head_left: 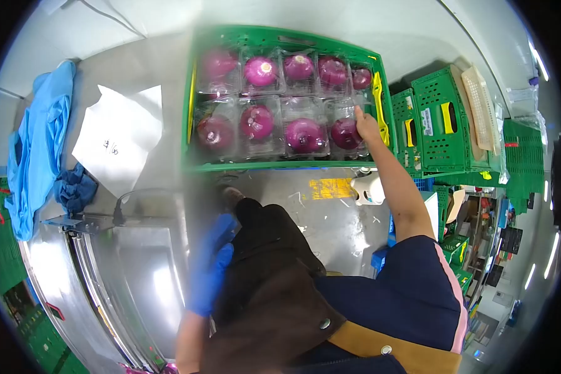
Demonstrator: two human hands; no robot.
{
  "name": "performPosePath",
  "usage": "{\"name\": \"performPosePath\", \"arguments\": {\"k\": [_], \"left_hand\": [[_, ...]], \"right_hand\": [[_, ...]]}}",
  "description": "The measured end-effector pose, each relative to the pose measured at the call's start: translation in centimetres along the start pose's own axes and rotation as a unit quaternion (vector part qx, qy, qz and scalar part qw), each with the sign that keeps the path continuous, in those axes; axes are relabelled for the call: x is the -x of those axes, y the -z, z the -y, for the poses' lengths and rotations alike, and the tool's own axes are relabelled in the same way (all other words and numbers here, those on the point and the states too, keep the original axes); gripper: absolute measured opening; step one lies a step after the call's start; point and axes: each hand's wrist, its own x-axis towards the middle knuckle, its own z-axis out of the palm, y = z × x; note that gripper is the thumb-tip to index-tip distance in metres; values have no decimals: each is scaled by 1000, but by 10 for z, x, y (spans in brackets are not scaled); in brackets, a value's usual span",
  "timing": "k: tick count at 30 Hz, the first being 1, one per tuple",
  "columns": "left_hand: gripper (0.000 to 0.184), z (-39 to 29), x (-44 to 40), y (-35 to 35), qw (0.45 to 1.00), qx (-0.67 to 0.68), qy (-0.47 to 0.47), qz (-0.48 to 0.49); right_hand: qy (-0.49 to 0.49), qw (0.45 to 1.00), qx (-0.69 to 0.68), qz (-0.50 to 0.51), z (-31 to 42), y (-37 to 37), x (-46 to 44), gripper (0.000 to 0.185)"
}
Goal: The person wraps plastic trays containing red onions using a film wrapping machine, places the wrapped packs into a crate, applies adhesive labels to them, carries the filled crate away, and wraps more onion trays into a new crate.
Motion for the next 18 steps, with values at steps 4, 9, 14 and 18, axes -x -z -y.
{"name": "performPosePath", "arguments": {"k": [4,9,14,18], "left_hand": [[45,4,9,12,1000,-1,-9,-30],[40,12,33,23,998,22,-11,-58],[34,16,102,70,958,48,-142,-246],[25,5,242,155,759,-84,-293,-575]], "right_hand": [[-102,970,-173,136,-28,-46,-32,82],[-202,827,-400,340,-66,-54,-39,71],[-159,884,-352,261,-49,-66,-87,60],[-22,952,-305,29,21,-55,-97,52]]}}
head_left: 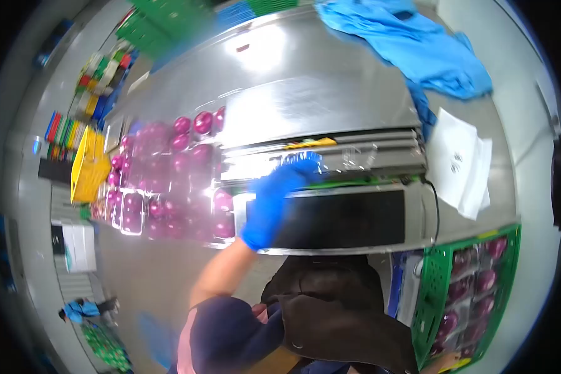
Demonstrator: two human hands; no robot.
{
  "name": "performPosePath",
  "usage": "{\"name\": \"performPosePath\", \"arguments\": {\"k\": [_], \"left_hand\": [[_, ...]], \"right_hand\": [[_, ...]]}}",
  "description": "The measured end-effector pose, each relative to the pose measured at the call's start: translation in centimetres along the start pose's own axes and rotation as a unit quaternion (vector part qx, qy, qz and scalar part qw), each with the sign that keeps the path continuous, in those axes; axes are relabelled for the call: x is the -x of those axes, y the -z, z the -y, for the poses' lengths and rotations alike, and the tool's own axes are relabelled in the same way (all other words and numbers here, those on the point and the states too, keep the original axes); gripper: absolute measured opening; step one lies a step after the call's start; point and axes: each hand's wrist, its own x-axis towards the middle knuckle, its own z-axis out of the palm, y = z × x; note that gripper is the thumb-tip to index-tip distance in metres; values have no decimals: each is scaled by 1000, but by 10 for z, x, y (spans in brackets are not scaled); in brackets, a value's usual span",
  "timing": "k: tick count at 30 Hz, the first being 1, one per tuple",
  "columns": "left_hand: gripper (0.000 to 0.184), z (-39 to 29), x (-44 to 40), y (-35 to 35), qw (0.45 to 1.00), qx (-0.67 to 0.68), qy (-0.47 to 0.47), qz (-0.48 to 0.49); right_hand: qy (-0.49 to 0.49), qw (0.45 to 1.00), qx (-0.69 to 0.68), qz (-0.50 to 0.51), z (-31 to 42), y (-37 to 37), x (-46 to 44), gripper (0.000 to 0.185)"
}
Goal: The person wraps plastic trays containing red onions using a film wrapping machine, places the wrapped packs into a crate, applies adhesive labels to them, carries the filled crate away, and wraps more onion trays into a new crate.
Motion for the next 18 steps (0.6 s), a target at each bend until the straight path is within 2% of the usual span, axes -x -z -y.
{"name": "performPosePath", "arguments": {"k": [1,2,3,5,7,9,10,11,12,14,15,17,18], "left_hand": [[26,-11,-7,39,984,-63,-19,-163],[27,-9,-9,85,955,-53,48,-289],[32,8,-2,135,942,-4,9,-335],[36,67,21,260,907,38,129,-400],[38,99,35,323,875,33,209,-436],[37,137,55,387,835,109,180,-508],[35,156,66,431,820,237,162,-496],[32,163,67,451,865,207,111,-444],[31,158,60,470,864,50,164,-474],[38,122,28,478,777,-167,251,-552],[41,109,15,484,733,-303,292,-535],[48,93,-2,500,593,-550,358,-466],[50,90,-6,508,591,-542,386,-456]], "right_hand": [[63,997,5,-32,21,-12,8,50],[124,991,3,-47,48,-27,20,49],[181,983,-10,-40,77,-53,38,47],[280,959,-48,26,129,-111,84,43],[343,923,-93,148,182,-177,149,39],[359,889,-75,275,248,-244,256,38],[427,850,-74,300,269,-272,311,36],[492,806,-72,321,287,-295,361,34],[503,769,-67,389,297,-316,401,32],[536,688,-41,488,310,-344,490,29],[559,645,-25,520,314,-353,541,28],[610,558,-3,563,312,-379,624,24],[622,517,-16,588,310,-388,669,22]]}}
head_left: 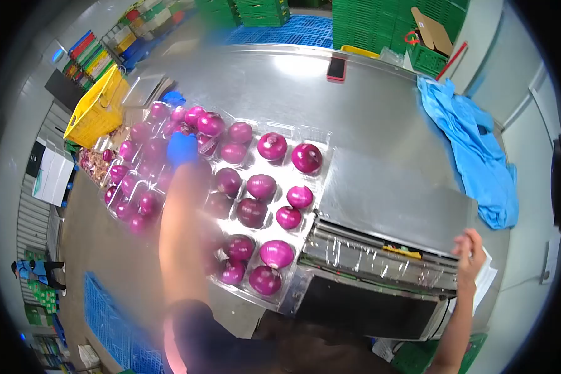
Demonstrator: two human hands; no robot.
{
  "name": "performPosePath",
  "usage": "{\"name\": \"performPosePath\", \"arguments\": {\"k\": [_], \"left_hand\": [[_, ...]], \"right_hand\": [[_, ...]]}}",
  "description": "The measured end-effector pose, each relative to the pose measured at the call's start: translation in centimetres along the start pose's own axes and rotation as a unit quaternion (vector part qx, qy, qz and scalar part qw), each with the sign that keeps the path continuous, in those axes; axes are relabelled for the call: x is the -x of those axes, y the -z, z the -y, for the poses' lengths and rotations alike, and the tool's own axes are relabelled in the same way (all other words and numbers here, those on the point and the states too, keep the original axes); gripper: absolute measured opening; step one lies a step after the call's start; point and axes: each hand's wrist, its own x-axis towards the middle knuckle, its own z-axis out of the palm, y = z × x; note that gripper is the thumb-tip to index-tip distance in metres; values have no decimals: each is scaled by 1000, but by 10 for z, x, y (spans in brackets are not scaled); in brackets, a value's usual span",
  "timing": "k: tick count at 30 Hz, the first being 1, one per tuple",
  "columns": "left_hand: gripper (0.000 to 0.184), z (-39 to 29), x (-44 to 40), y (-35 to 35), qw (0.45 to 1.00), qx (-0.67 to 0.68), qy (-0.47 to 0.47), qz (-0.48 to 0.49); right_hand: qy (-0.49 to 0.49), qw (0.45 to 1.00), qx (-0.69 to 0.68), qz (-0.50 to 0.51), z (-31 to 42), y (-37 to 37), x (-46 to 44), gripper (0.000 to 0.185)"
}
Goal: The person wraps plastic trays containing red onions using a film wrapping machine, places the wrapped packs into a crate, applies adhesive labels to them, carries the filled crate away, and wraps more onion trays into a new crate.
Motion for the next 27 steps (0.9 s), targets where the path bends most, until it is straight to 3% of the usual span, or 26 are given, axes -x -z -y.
{"name": "performPosePath", "arguments": {"k": [3,4,7,8,9,11,13,16,17,20,23,24,27], "left_hand": [[46,26,-37,-31,997,-47,6,64],[45,25,-37,-31,997,-59,0,56],[47,31,-42,-41,996,-70,-31,46],[46,42,-45,-51,993,-79,-89,18],[45,47,-46,-53,995,-62,-78,4],[43,48,-40,-56,998,-26,-61,-18],[42,51,-33,-60,996,-5,-67,-50],[44,57,-32,-68,998,6,-34,-50],[44,63,-35,-74,998,16,-38,-55],[43,72,-37,-86,994,3,-65,-90],[44,68,-35,-84,977,202,-22,-63],[43,64,-30,-80,976,193,-43,-96],[43,38,-7,-61,934,343,-60,-75]], "right_hand": [[39,992,-96,67,70,-107,-67,19],[-4,984,-130,124,97,-140,-87,18],[-3,943,-209,259,149,-257,-139,19],[-47,922,-222,314,160,-296,-152,22],[-18,915,-239,323,160,-344,-161,25],[-69,888,-277,361,179,-427,-178,38],[19,938,-197,286,180,-522,-193,45],[-70,957,-150,238,204,-613,-196,45],[-101,965,-110,217,213,-630,-195,42],[-206,857,-229,413,218,-657,-200,35],[-217,886,-258,317,225,-637,-197,29],[-227,877,-301,298,230,-616,-196,23],[-192,862,-392,256,221,-552,-193,19]]}}
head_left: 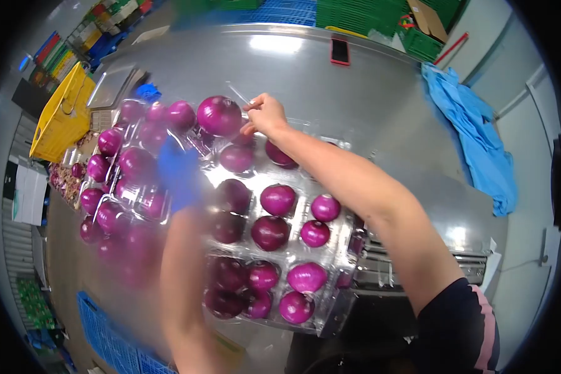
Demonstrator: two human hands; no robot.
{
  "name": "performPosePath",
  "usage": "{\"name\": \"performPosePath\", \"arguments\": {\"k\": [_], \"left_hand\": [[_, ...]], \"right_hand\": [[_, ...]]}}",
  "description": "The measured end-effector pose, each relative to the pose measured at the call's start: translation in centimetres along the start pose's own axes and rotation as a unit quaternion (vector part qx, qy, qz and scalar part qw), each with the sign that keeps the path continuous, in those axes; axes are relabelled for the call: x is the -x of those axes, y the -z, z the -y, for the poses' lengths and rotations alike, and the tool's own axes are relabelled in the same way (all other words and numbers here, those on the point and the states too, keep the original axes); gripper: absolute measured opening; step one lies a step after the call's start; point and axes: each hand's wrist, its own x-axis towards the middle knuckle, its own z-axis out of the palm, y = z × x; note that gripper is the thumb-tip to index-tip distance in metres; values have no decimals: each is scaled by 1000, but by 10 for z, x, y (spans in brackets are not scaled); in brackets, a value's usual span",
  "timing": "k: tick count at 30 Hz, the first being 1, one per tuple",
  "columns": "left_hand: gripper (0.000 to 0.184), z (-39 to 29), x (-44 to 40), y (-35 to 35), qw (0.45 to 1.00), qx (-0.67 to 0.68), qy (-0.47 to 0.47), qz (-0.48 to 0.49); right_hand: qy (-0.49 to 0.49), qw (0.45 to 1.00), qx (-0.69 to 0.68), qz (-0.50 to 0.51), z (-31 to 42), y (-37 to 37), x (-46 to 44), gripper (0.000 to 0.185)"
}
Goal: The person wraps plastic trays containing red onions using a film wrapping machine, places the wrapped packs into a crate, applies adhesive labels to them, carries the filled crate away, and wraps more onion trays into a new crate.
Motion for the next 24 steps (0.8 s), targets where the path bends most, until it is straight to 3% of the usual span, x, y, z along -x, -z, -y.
{"name": "performPosePath", "arguments": {"k": [1,5,7,11,14,17,19,20,22,23,24], "left_hand": [[42,-13,5,0,993,93,70,29],[48,-82,59,2,974,153,-33,165],[46,-144,105,-1,938,236,17,252],[50,-196,195,-45,882,279,35,378],[53,-237,253,-62,811,300,117,488],[55,-251,293,-82,805,250,57,535],[55,-270,301,-76,791,228,88,561],[56,-275,303,-73,784,216,103,572],[55,-262,304,-70,784,214,46,581],[54,-254,302,-62,774,234,35,587],[53,-245,299,-53,764,253,26,593]], "right_hand": [[8,1000,-16,14,14,20,17,20],[-20,999,40,11,71,125,116,25],[-31,997,63,-45,88,178,174,23],[-36,984,86,-153,100,269,284,21],[-44,966,105,-233,96,321,347,20],[-83,953,74,-280,79,351,389,20],[-84,950,35,-298,64,362,411,21],[-79,954,26,-289,64,368,419,22],[-66,961,8,-270,69,380,431,25],[-122,966,6,-227,73,392,440,32],[-58,965,164,-198,79,401,455,34]]}}
